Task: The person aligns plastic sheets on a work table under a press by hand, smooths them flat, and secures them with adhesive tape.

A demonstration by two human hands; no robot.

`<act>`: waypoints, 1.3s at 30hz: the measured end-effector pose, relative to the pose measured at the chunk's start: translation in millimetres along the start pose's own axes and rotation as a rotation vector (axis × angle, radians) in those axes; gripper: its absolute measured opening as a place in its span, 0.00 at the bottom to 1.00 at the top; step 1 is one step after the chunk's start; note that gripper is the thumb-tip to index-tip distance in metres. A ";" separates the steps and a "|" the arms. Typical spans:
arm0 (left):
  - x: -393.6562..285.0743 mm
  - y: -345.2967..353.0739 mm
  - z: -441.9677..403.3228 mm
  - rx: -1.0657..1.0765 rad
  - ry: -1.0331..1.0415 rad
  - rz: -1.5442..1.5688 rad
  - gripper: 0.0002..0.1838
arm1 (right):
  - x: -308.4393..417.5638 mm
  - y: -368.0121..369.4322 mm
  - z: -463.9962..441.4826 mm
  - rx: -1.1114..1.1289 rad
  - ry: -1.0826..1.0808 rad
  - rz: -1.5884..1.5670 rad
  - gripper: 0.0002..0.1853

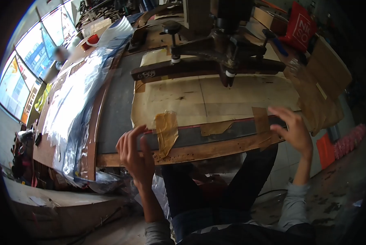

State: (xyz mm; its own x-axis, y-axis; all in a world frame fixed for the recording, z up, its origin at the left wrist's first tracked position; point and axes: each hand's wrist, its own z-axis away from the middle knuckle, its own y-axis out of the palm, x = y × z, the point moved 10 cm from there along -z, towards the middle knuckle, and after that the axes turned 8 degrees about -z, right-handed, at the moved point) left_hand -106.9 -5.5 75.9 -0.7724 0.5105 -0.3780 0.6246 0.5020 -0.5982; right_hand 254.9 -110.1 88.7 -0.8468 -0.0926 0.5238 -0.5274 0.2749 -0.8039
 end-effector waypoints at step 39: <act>-39.9 -52.6 -255.7 -0.445 0.033 0.994 0.13 | 80.1 -185.1 -148.3 -0.815 -0.511 -0.941 0.13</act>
State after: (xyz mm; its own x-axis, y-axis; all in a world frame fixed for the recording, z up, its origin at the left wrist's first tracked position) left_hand -79.4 126.3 303.1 0.1009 0.8430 -0.5284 0.9592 0.0586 0.2766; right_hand 295.0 -26.4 321.2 -0.2137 -0.8546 0.4733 -0.8786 0.3800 0.2894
